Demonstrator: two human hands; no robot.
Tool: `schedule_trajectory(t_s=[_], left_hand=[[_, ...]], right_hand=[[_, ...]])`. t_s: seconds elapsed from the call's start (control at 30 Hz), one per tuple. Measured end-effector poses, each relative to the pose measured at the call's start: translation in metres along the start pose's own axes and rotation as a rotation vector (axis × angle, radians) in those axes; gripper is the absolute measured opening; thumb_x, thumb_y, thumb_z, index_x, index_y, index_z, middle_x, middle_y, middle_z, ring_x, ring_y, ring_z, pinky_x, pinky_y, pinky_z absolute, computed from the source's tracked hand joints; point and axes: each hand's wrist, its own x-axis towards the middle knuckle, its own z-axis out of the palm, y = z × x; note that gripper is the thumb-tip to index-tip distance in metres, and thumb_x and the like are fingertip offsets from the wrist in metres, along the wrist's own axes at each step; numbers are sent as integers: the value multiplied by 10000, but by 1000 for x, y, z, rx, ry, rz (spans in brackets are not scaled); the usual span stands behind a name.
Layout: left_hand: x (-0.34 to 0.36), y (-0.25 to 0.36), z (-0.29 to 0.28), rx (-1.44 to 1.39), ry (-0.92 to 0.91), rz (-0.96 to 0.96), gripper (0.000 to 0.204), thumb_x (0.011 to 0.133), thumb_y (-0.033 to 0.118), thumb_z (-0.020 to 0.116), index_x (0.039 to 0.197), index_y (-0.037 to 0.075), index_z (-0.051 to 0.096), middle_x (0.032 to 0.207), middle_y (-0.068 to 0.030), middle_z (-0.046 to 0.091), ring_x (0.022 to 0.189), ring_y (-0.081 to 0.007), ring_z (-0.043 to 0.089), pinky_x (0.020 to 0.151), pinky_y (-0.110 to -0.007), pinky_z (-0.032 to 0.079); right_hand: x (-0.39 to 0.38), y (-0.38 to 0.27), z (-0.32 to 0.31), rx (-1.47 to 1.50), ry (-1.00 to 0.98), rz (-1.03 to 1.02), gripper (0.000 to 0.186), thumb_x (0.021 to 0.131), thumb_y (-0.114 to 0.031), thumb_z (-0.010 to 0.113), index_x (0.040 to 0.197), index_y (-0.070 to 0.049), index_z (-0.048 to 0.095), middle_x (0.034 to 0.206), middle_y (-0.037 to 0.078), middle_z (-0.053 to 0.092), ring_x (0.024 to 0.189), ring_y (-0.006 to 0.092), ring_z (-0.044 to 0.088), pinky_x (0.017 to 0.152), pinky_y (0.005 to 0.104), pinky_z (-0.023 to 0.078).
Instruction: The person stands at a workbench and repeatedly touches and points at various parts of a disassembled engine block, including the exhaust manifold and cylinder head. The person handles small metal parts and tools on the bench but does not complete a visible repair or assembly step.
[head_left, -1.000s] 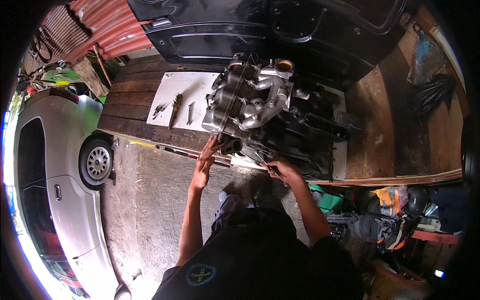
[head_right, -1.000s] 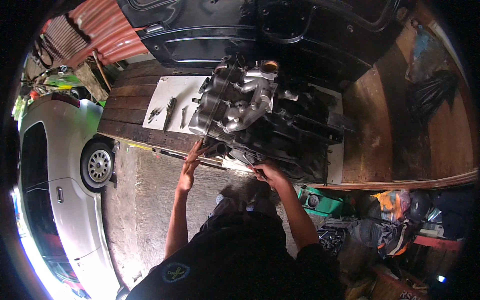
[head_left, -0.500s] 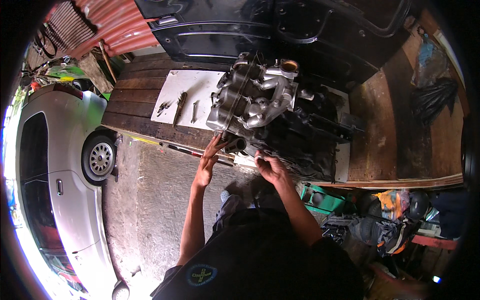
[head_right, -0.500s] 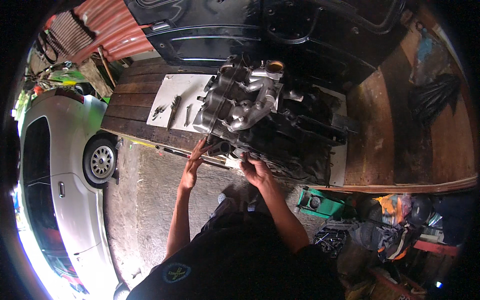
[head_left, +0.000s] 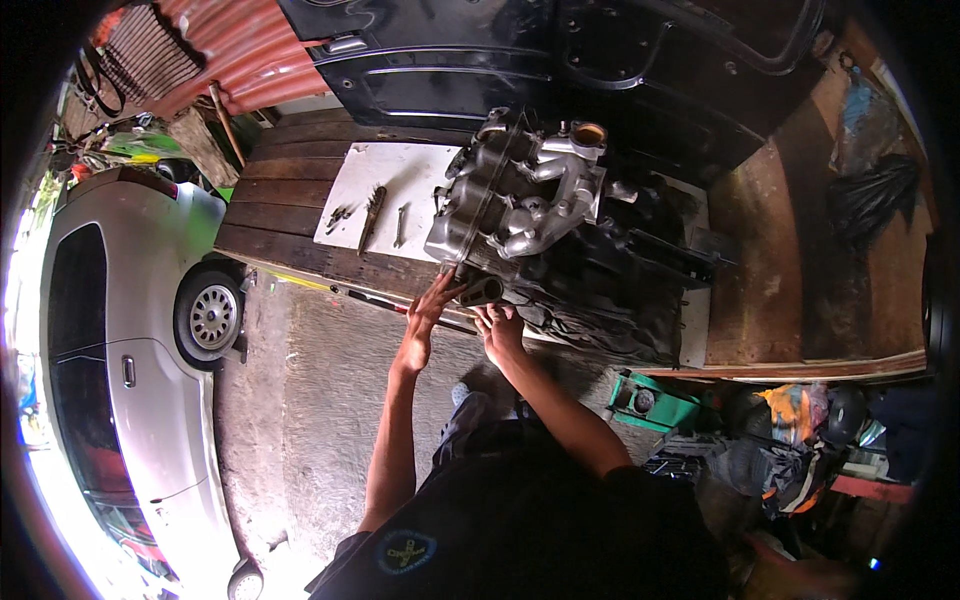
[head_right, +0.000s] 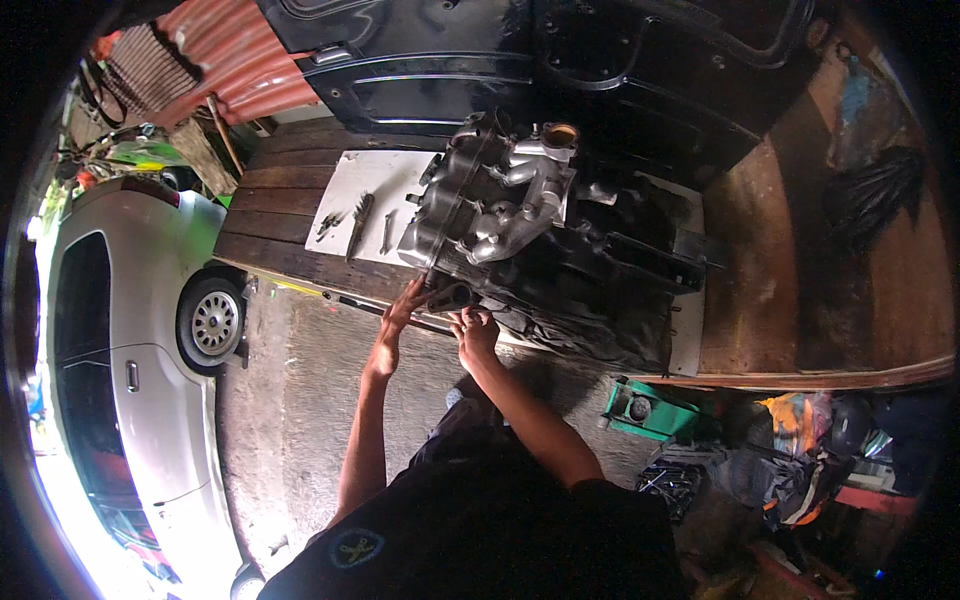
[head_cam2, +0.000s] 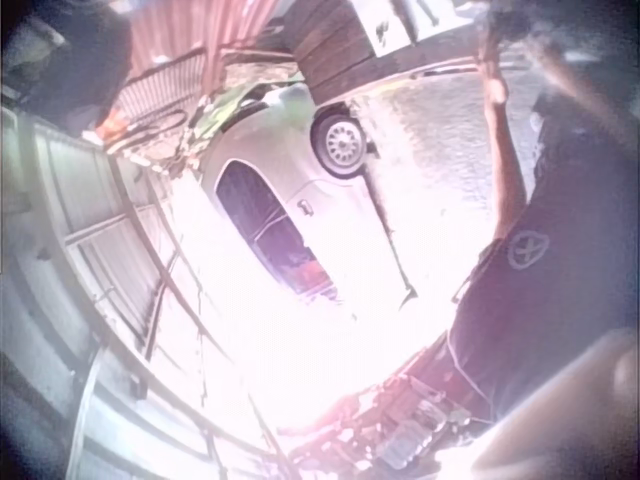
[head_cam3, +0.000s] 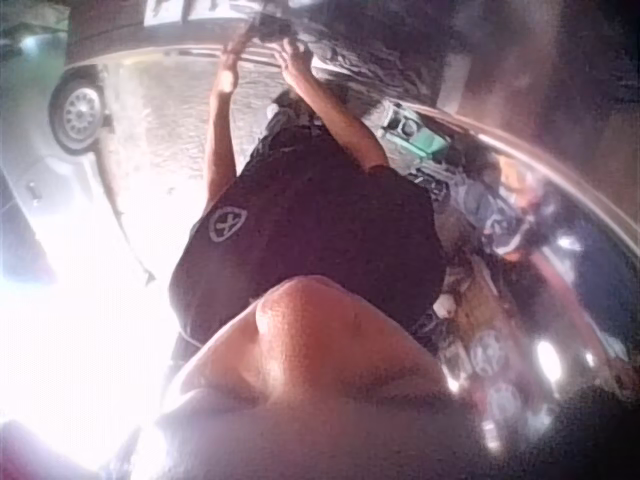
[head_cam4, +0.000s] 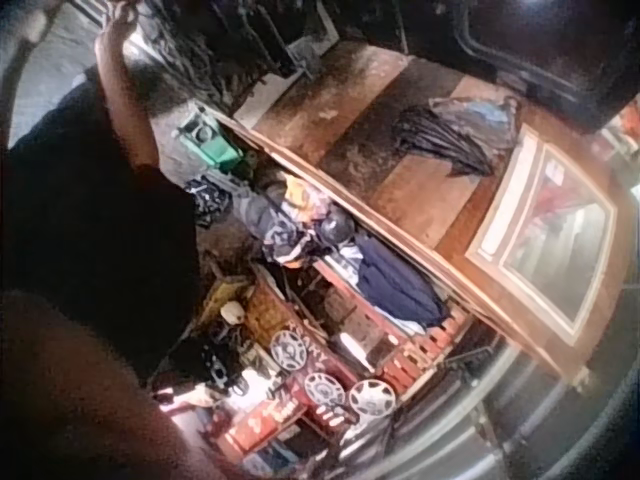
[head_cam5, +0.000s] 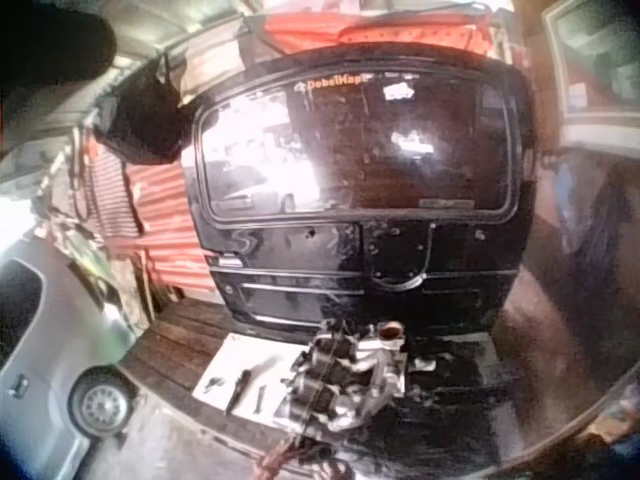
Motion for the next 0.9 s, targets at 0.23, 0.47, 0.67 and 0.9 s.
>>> schedule_trajectory(t_s=[0.23,0.47,0.67,0.9], left_hand=[[-2,11,2,69,-2,-78,629,962,519,232,1357,139,540,1540,-54,324,1455,-258,197,1156,-466,52],[-4,11,0,35,-15,-98,633,955,545,235,1356,167,546,1549,-41,305,1462,-245,172,1148,-495,-4],[-1,1,2,-16,-3,-75,621,959,528,246,1346,154,555,1537,-57,329,1454,-264,199,1159,-466,47],[0,-1,1,28,10,-14,593,964,474,259,1320,124,578,1522,-84,352,1439,-297,235,1155,-467,128]], right_hand=[[35,19,-37,-338,39,-318,236,932,-218,644,850,2,657,787,65,679,611,98,557,586,246,472],[37,-3,-84,-980,41,-532,239,899,-250,670,920,-15,714,780,52,702,652,110,567,600,289,450],[35,-21,-112,-1234,137,-744,397,853,-340,715,930,49,690,690,114,664,620,169,599,609,327,471],[12,-55,-122,-1354,135,-644,487,823,-445,708,938,29,707,731,220,663,697,328,658,654,395,497]])
